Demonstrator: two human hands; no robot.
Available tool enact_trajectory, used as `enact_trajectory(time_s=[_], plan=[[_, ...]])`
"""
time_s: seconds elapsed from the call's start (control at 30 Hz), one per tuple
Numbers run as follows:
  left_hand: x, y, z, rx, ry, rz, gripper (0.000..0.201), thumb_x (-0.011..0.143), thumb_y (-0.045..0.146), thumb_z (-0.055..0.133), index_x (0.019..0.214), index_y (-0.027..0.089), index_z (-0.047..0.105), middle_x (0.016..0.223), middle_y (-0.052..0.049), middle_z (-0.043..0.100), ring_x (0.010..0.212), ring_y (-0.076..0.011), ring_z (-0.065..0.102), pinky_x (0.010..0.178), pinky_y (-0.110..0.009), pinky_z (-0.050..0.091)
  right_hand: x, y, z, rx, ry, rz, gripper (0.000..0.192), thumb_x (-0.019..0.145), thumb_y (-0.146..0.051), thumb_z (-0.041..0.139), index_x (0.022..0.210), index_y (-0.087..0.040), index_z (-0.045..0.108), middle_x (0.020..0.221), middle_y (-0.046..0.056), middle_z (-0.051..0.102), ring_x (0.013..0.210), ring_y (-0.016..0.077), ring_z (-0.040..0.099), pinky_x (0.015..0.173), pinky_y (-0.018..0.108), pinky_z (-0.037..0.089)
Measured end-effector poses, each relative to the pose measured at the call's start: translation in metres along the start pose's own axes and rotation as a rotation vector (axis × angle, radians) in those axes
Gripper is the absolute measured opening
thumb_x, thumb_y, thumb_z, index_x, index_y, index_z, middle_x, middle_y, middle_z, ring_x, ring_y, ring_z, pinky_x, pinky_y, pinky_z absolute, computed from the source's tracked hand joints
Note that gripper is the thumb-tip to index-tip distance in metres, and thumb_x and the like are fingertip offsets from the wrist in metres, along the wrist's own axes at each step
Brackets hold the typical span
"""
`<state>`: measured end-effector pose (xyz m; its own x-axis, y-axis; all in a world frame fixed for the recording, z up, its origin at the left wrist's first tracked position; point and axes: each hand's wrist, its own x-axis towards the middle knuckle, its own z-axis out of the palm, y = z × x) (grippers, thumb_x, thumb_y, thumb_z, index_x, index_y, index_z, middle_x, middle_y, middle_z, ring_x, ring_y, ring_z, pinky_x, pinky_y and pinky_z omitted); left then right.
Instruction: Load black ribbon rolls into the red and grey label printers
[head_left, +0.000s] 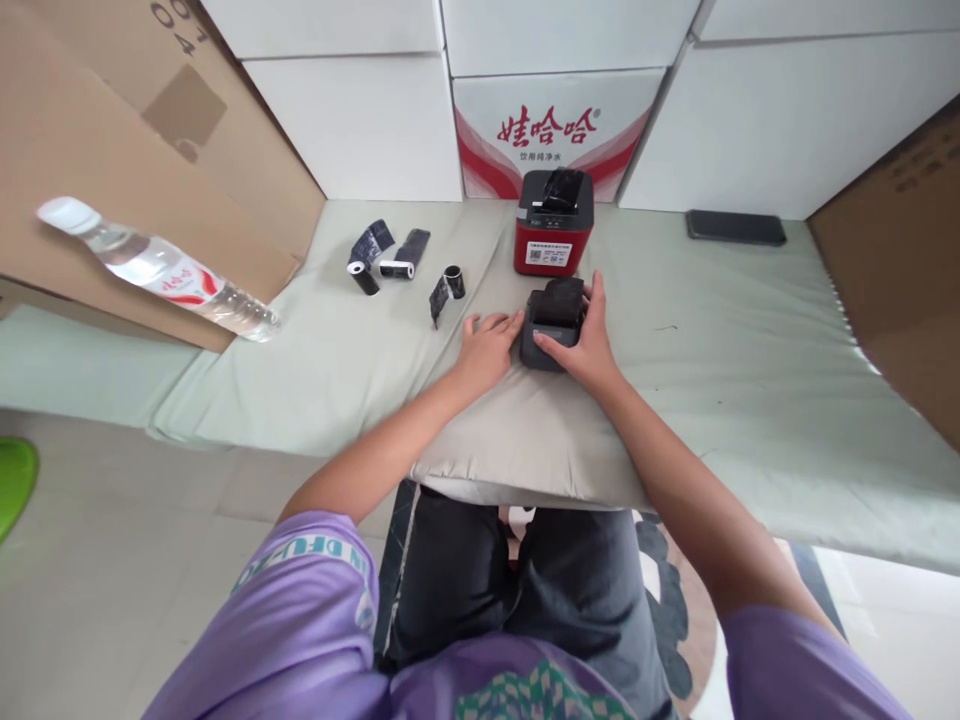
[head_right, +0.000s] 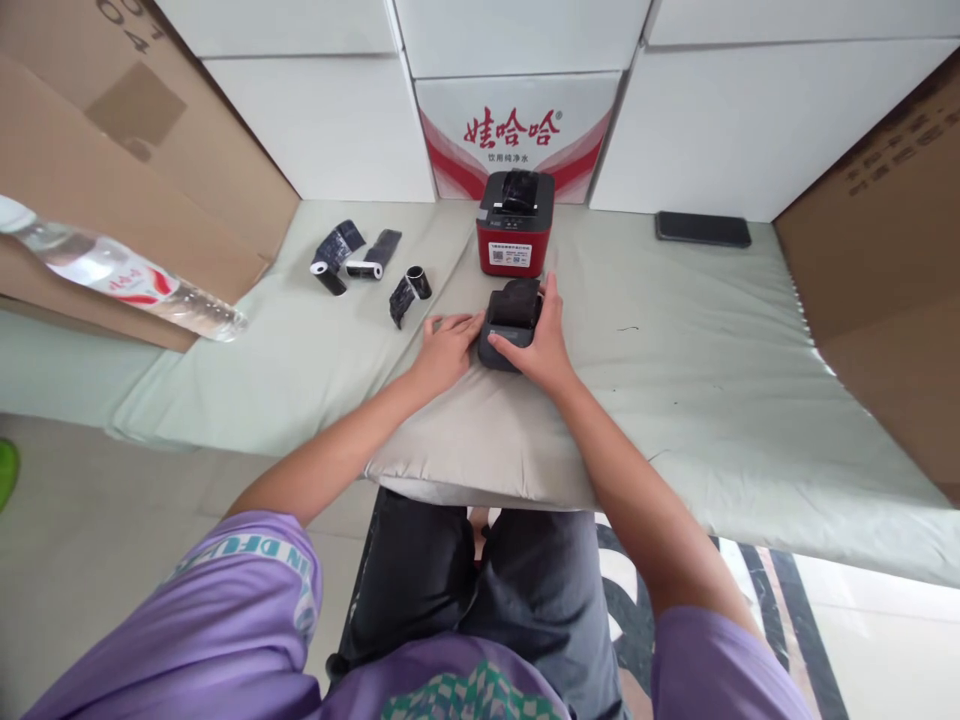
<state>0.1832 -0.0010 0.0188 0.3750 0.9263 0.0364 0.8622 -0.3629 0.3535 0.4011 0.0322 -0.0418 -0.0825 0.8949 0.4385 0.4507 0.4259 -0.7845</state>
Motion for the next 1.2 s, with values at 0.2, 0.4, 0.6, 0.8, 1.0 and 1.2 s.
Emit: enact_trajectory(time_s=[0.2, 0.4, 0.6, 0.8, 1.0, 1.2], plan=[[0.0021, -0.0035, 0.0025, -0.072, 0.058, 0.004, 0.071, 0.100, 0.007, 0.039, 0.168, 0.020, 0.055, 0.167, -0.012, 0.065, 0.159, -0.0304, 0.056, 0.134, -0.062, 0.027, 0.0002, -0.0054, -0.0038, -0.010, -0.027, 0.041, 0.145, 0.076, -0.077, 0.083, 0.181, -0.024, -0.002, 0.176, 0.025, 0.032, 0.164, 0.0412, 0.043, 0.137, 0.066, 0.038], [0.0015, -0.0020, -0.0031, -0.063, 0.059, 0.018, 0.070, 0.101, 0.008, 0.039, 0.166, 0.022, 0.058, 0.165, -0.011, 0.068, 0.154, -0.0300, 0.059, 0.132, -0.059, 0.029, 0.0016, -0.0060, -0.0042, -0.005, -0.033, 0.038, 0.145, 0.076, -0.077, 0.085, 0.181, -0.024, 0.000, 0.177, 0.025, 0.033, 0.164, 0.0402, 0.044, 0.137, 0.066, 0.038], [-0.0002, -0.0023, -0.0063, -0.034, 0.062, 0.025, 0.067, 0.103, 0.011, 0.039, 0.167, 0.022, 0.056, 0.162, -0.013, 0.069, 0.151, -0.0301, 0.062, 0.133, -0.058, 0.028, 0.0017, -0.0023, -0.0030, 0.002, -0.028, 0.027, 0.142, 0.077, -0.069, 0.087, 0.181, -0.023, 0.001, 0.178, 0.025, 0.032, 0.164, 0.0410, 0.044, 0.137, 0.064, 0.039], [0.0005, -0.0045, -0.0031, -0.035, 0.069, 0.028, 0.069, 0.102, 0.008, 0.039, 0.167, 0.021, 0.057, 0.158, -0.012, 0.073, 0.149, -0.0307, 0.063, 0.130, -0.059, 0.031, 0.0024, -0.0037, -0.0027, -0.034, -0.031, 0.039, 0.141, 0.078, -0.069, 0.088, 0.182, -0.028, 0.001, 0.178, 0.023, 0.032, 0.165, 0.0400, 0.043, 0.138, 0.066, 0.038], [0.0063, -0.0089, -0.0022, 0.080, 0.019, 0.109, 0.070, 0.099, 0.004, 0.041, 0.167, 0.011, 0.055, 0.160, -0.020, 0.070, 0.156, -0.0328, 0.057, 0.136, -0.061, 0.024, 0.0032, -0.0057, 0.0025, -0.076, 0.045, 0.022, 0.132, 0.083, -0.067, 0.083, 0.181, -0.024, 0.006, 0.170, 0.023, 0.040, 0.162, 0.0428, 0.045, 0.140, 0.069, 0.033], [0.0055, -0.0072, -0.0006, 0.075, 0.052, 0.118, 0.067, 0.102, 0.006, 0.041, 0.167, 0.012, 0.055, 0.165, -0.018, 0.065, 0.154, -0.0317, 0.059, 0.134, -0.058, 0.031, 0.0019, -0.0035, 0.0030, -0.080, 0.059, 0.035, 0.125, 0.084, -0.063, 0.079, 0.179, -0.022, 0.010, 0.169, 0.024, 0.040, 0.161, 0.0434, 0.045, 0.139, 0.068, 0.036]])
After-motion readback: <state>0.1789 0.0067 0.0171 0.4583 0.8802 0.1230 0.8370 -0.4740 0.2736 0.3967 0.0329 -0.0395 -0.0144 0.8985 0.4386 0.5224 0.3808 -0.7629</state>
